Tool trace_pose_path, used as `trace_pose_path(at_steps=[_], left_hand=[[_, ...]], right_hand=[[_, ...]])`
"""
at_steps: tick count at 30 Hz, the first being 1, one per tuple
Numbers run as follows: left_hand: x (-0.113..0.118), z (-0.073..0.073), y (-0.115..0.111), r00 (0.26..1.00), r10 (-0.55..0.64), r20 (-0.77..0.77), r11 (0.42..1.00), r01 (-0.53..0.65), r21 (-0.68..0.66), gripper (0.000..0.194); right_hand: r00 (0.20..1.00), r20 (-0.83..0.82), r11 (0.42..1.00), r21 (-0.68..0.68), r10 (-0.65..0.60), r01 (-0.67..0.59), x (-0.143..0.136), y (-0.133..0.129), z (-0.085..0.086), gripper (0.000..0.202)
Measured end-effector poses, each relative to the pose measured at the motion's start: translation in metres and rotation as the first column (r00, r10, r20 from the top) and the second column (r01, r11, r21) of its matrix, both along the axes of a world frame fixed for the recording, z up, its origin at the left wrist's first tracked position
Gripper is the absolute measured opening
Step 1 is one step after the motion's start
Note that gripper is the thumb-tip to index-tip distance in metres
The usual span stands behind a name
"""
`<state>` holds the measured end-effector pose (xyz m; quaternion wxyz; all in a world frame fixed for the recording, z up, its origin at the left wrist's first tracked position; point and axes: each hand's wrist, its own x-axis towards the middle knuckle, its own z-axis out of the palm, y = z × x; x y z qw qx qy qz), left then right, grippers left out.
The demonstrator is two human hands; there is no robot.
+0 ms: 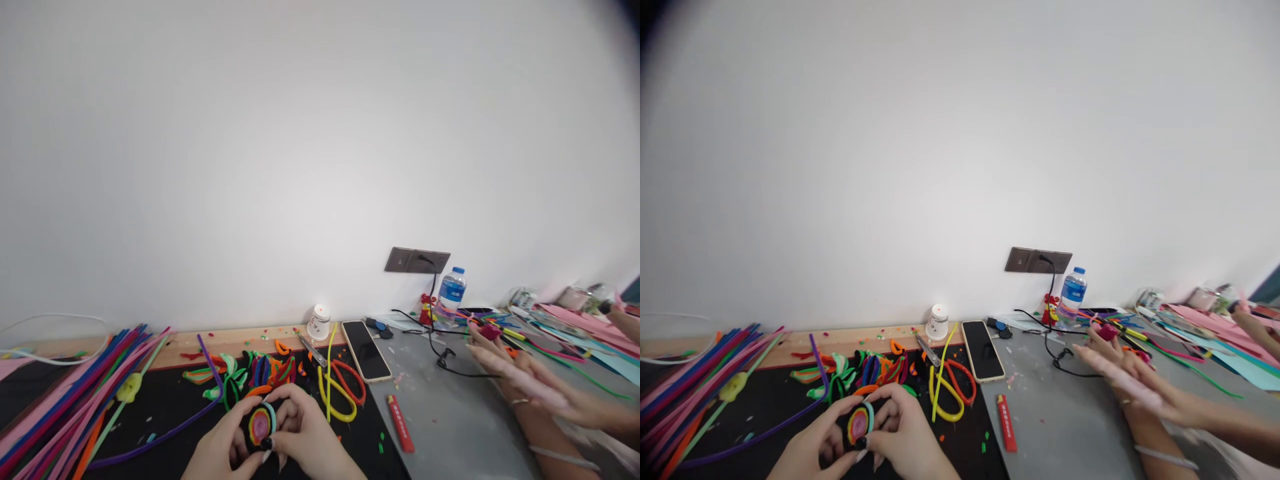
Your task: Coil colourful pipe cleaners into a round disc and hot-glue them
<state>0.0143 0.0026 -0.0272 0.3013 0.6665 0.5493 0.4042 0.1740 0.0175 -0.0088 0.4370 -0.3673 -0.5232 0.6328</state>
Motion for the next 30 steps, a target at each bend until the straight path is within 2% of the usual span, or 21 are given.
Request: trace_pose_path(at_steps=[5,8,12,17,21,23,25,27,29,30], left_hand=[[-0.002,0.001,0.000,1.000,-0.026,-0.011,1.000,0.026,-0.018,0.057],[-0.003,0.002,0.000,0.998,-0.055,-0.029,0.998,0.055,-0.017,0.052],[-0.002,0.003,0.000,1.000,-0.007,-0.025,1.000,0.008,0.029,0.046],[0.000,0.009,0.000,1.000,-0.025,-0.017,0.999,0.024,-0.022,0.045],[0.003,0.010,-0.001,1.000,0.009,-0.012,1.000,-0.009,-0.006,0.042],[0.005,0.011,-0.002,1.000,0.016,-0.012,1.000,-0.016,0.005,0.042],[0.005,0.014,-0.004,1.000,0.026,0.002,1.000,-0.026,0.018,0.041],[0.005,0.017,-0.005,1.000,0.007,0.019,1.000,-0.007,0.009,0.041],[0.004,0.019,-0.005,0.999,-0.012,0.046,1.000,0.012,-0.005,0.042],[0.004,0.020,-0.005,0.998,-0.014,0.066,1.000,0.014,-0.010,0.043]], right_hand=[[1.000,-0.008,1.000,0.005,0.000,0.000,0.000,-0.001,0.001,0.048],[1.000,-0.006,1.000,0.003,-0.001,0.001,0.000,-0.002,0.004,0.048],[1.000,0.007,1.000,0.006,0.005,-0.005,0.000,-0.003,0.008,0.048],[0.997,0.079,1.000,0.012,-0.008,0.007,0.003,-0.002,0.013,0.051],[0.990,0.130,0.993,0.114,-0.057,0.042,0.017,0.000,0.028,0.034],[0.964,0.208,0.972,0.200,-0.163,0.121,0.033,-0.003,0.043,0.019],[0.891,0.338,0.931,0.304,-0.304,0.202,0.057,-0.009,0.059,0.017],[0.747,0.495,0.870,0.437,-0.444,0.228,0.091,-0.018,0.072,0.023],[0.520,0.645,0.815,0.543,-0.560,0.204,0.132,-0.027,0.080,0.033],[0.373,0.703,0.791,0.583,-0.606,0.186,0.155,-0.032,0.081,0.041]])
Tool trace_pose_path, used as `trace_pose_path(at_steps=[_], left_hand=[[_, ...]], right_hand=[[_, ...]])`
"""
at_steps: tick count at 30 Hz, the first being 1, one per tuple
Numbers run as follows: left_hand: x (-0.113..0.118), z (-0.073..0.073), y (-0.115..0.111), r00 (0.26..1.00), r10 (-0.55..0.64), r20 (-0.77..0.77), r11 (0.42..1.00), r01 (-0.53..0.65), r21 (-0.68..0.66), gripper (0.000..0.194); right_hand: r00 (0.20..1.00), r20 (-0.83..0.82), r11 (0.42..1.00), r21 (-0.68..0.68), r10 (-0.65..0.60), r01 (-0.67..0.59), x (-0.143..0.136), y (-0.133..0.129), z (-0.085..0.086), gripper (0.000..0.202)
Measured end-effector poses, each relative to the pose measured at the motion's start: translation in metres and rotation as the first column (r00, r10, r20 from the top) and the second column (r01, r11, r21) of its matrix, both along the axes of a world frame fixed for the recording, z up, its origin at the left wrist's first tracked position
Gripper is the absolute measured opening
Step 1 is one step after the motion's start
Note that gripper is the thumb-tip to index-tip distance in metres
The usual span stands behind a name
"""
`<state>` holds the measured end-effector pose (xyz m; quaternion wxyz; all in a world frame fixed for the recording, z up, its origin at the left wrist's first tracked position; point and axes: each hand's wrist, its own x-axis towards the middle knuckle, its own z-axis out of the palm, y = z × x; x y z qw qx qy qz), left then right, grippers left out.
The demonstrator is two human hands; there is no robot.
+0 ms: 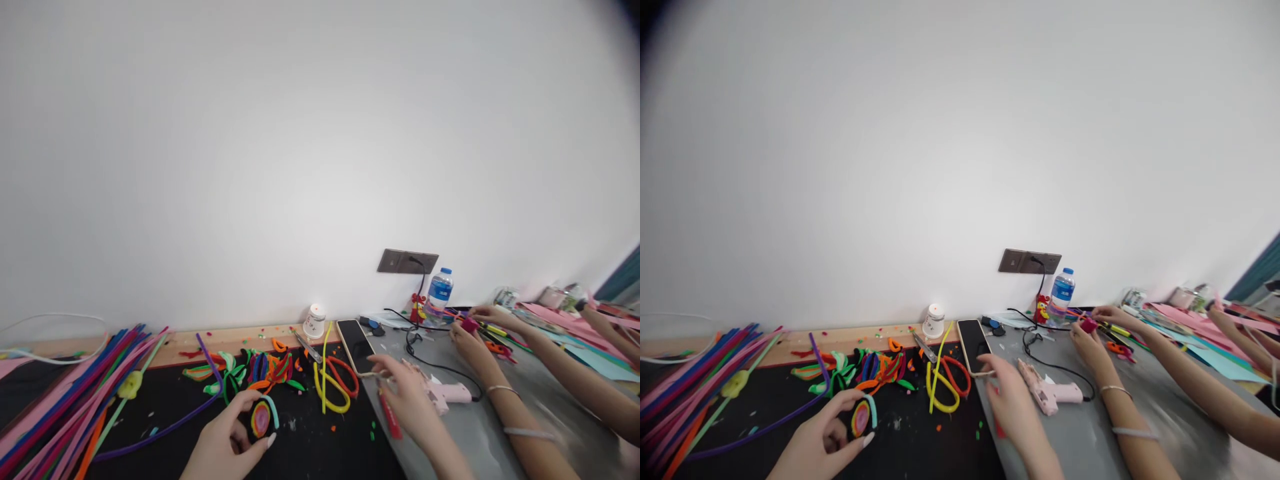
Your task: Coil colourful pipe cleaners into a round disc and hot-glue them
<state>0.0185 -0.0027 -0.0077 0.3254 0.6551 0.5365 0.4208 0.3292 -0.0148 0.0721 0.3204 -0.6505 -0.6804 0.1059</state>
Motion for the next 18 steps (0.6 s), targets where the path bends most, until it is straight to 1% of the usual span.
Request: trace_pose_path(at_steps=[1,3,5,7,8,11,14,18], left_hand=[[0.000,-0.001,0.000,1.000,0.000,0.024,1.000,0.000,-0.006,0.043],[0.000,-0.003,0.001,0.997,-0.003,0.082,1.000,0.005,-0.026,0.044],[0.000,-0.006,0.002,0.988,-0.020,0.151,0.998,0.027,-0.048,0.050],[0.000,-0.008,0.002,0.977,-0.032,0.213,0.997,0.045,-0.057,0.057],[0.000,-0.007,0.002,0.972,-0.037,0.233,0.997,0.052,-0.059,0.059],[-0.001,-0.002,0.000,0.968,-0.053,0.245,0.997,0.067,-0.049,0.053],[-0.004,0.007,-0.002,0.967,-0.075,0.242,0.995,0.087,-0.040,0.043],[-0.005,0.012,-0.003,0.964,-0.081,0.252,0.992,0.104,-0.078,0.043]], right_hand=[[0.989,0.128,0.997,0.007,-0.080,0.080,0.023,-0.005,-0.001,0.048],[0.933,0.315,0.980,-0.028,-0.177,0.196,0.067,-0.014,-0.006,0.054],[0.856,0.438,0.938,-0.074,-0.274,0.338,0.103,-0.021,-0.014,0.057],[0.789,0.534,0.891,-0.133,-0.305,0.434,0.127,-0.027,-0.022,0.067],[0.767,0.570,0.876,-0.159,-0.295,0.456,0.134,-0.030,-0.025,0.072],[0.735,0.632,0.865,-0.198,-0.246,0.460,0.140,-0.031,-0.029,0.076],[0.728,0.647,0.864,-0.210,-0.228,0.457,0.132,-0.026,-0.026,0.068],[0.753,0.637,0.870,-0.265,-0.166,0.416,0.122,-0.017,-0.020,0.059]])
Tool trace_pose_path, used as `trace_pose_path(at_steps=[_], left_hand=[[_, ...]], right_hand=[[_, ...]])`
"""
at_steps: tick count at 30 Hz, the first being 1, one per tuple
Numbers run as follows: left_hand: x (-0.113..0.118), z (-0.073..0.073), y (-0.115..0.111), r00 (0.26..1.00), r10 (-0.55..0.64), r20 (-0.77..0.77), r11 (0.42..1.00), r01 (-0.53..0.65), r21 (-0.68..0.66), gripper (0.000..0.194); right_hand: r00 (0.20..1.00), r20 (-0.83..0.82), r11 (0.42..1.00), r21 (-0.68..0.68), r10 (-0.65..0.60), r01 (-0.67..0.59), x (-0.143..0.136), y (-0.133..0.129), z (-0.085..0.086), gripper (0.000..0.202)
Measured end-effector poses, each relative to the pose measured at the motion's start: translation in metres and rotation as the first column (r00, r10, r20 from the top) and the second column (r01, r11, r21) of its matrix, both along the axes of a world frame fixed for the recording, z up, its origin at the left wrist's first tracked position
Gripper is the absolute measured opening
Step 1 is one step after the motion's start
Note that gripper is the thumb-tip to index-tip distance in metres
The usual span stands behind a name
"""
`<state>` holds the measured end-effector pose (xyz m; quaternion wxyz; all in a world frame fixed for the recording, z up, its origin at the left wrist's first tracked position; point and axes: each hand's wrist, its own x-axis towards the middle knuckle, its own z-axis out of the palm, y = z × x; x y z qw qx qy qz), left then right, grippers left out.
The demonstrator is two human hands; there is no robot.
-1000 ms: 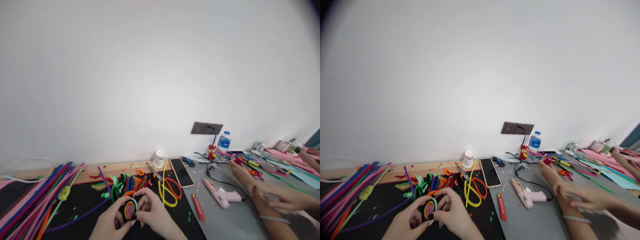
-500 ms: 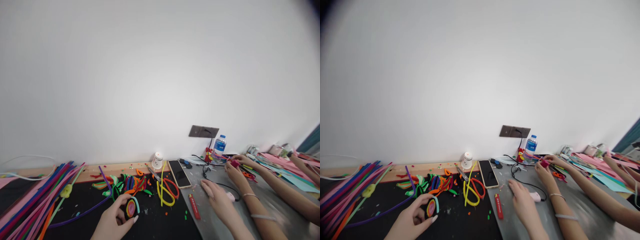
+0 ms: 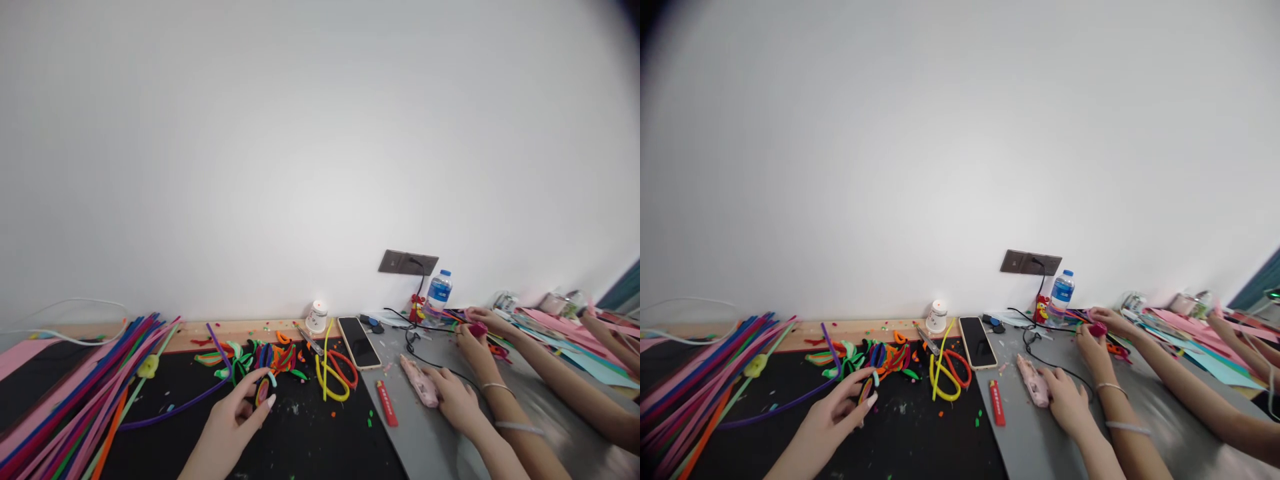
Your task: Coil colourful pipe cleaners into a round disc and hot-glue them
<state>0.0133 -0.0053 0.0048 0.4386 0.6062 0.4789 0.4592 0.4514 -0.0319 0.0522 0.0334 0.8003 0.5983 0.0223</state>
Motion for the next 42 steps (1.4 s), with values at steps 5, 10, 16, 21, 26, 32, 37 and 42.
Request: trace_pose_path(at_steps=[5,10,16,21,26,32,37,42], left_hand=[[0.003,0.002,-0.003,0.998,-0.019,0.055,1.000,0.020,-0.009,0.040],[0.005,0.003,-0.005,0.989,-0.059,0.135,0.996,0.067,-0.053,0.033],[0.007,0.003,-0.006,0.991,-0.062,0.120,0.991,0.075,-0.112,0.040],[0.010,0.010,-0.010,0.995,-0.045,0.084,0.983,0.059,-0.176,0.039],[0.010,0.006,-0.010,0.997,-0.073,0.030,0.981,0.077,-0.180,0.036],[0.011,0.003,-0.009,0.994,-0.087,0.073,0.983,0.097,-0.154,0.036],[0.015,0.003,-0.012,0.995,-0.055,0.086,0.990,0.066,-0.128,0.033],[0.016,-0.002,-0.013,0.997,-0.059,0.051,0.994,0.064,-0.088,0.031]], right_hand=[[1.000,0.002,1.000,0.001,0.021,-0.021,-0.006,-0.001,0.003,0.042],[0.990,-0.139,0.996,0.093,-0.002,0.015,-0.022,-0.008,0.009,0.019],[0.854,-0.446,0.916,0.391,0.269,-0.084,-0.082,-0.009,0.031,0.014],[0.545,-0.661,0.851,0.471,0.516,-0.233,-0.161,0.005,0.036,0.010],[0.174,-0.788,0.796,0.534,0.591,-0.286,-0.226,0.028,0.026,0.012],[0.013,-0.825,0.770,0.522,0.565,-0.366,-0.261,0.043,0.002,0.020],[-0.025,-0.844,0.799,0.516,0.536,-0.307,-0.265,0.038,-0.010,0.012],[-0.026,-0.836,0.809,0.537,0.548,-0.241,-0.263,0.038,-0.011,0.009]])
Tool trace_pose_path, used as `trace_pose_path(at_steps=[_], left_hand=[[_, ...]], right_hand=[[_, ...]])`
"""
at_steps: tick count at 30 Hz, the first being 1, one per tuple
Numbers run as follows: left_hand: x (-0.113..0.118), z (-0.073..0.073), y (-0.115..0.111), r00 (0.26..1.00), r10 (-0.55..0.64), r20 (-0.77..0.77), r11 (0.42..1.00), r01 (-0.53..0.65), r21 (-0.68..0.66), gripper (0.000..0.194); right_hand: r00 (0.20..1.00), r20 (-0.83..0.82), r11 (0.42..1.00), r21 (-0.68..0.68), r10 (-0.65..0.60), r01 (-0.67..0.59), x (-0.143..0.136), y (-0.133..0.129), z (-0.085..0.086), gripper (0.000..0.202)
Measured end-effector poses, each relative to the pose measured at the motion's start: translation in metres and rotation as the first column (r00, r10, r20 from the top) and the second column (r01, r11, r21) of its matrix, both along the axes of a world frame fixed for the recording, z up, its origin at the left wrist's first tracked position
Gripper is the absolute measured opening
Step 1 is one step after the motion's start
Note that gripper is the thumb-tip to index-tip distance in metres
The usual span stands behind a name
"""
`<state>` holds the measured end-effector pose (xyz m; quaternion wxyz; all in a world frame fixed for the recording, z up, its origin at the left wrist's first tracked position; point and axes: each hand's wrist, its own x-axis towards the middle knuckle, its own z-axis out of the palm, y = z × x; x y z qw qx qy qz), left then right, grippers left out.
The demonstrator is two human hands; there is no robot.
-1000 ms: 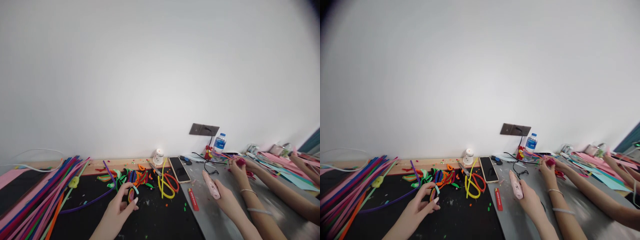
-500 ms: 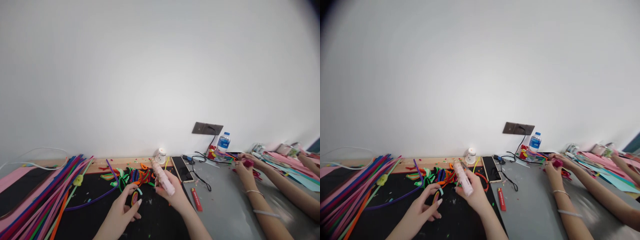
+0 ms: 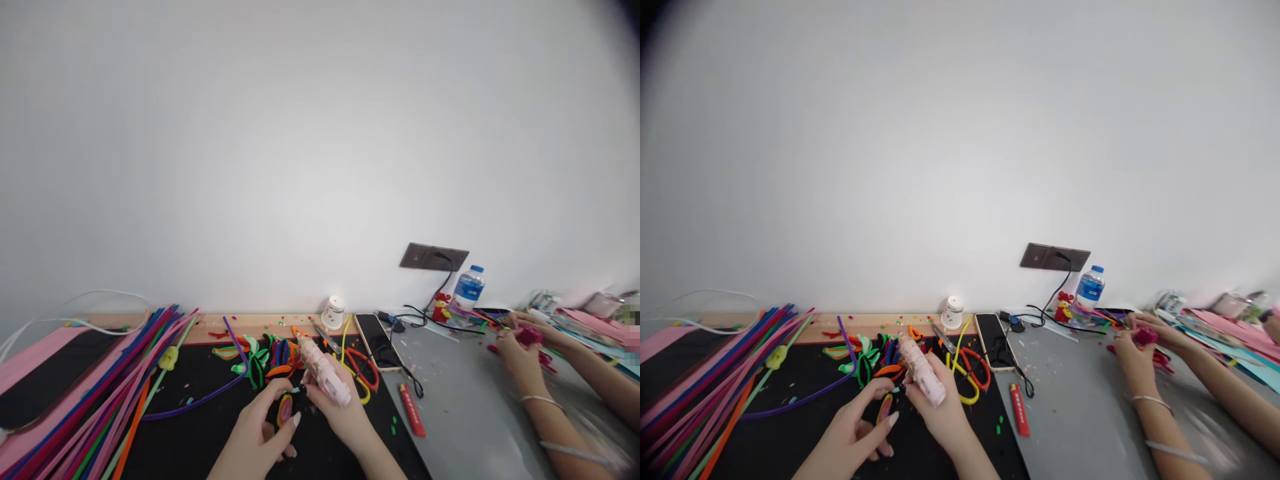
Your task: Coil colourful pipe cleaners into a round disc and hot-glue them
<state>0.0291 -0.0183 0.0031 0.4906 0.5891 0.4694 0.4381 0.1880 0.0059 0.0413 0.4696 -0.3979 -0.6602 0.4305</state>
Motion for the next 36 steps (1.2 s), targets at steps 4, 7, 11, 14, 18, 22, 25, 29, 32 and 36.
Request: trace_pose_path(at_steps=[4,7,11,14,18,22,25,29,32,36], left_hand=[[-0.001,0.001,-0.001,0.999,-0.039,-0.034,0.999,0.040,0.024,0.029],[-0.002,0.005,-0.003,0.995,-0.081,-0.054,0.996,0.083,0.032,0.027],[-0.003,0.009,-0.006,0.990,-0.118,-0.082,0.992,0.121,0.043,0.026],[-0.003,0.009,-0.005,0.990,-0.115,-0.084,0.992,0.119,0.042,0.027],[-0.008,0.007,0.000,0.999,-0.020,-0.035,0.999,0.021,0.030,0.031],[-0.013,0.010,0.005,0.998,0.046,0.039,0.999,-0.045,-0.030,0.036],[-0.014,0.013,0.006,0.989,0.111,0.097,0.992,-0.105,-0.068,0.040],[-0.013,0.016,0.005,0.978,0.155,0.140,0.987,-0.148,-0.062,0.043],[-0.012,0.017,0.004,0.976,0.154,0.152,0.988,-0.147,-0.057,0.044],[-0.013,0.018,0.004,0.982,0.119,0.147,0.992,-0.113,-0.050,0.043]], right_hand=[[0.999,-0.027,1.000,-0.010,-0.020,0.019,0.002,0.002,-0.004,0.012],[0.998,-0.061,0.999,-0.022,-0.029,0.028,0.004,0.003,-0.007,0.013],[0.996,-0.076,0.999,-0.019,-0.042,0.041,0.004,0.004,-0.008,0.013],[0.996,-0.069,0.998,-0.021,-0.062,0.061,0.004,0.005,-0.007,0.011],[0.990,-0.111,0.992,-0.091,-0.092,0.082,0.007,0.008,-0.012,0.018],[0.991,-0.131,0.984,-0.179,-0.026,0.002,0.019,0.010,-0.019,0.038],[0.986,-0.153,0.962,-0.248,0.074,-0.110,0.027,0.009,-0.022,0.039],[0.974,-0.176,0.935,-0.300,0.141,-0.190,0.032,0.007,-0.020,0.034],[0.969,-0.173,0.918,-0.325,0.177,-0.225,0.033,0.006,-0.019,0.032],[0.971,-0.160,0.904,-0.363,0.179,-0.227,0.032,0.007,-0.018,0.033]])
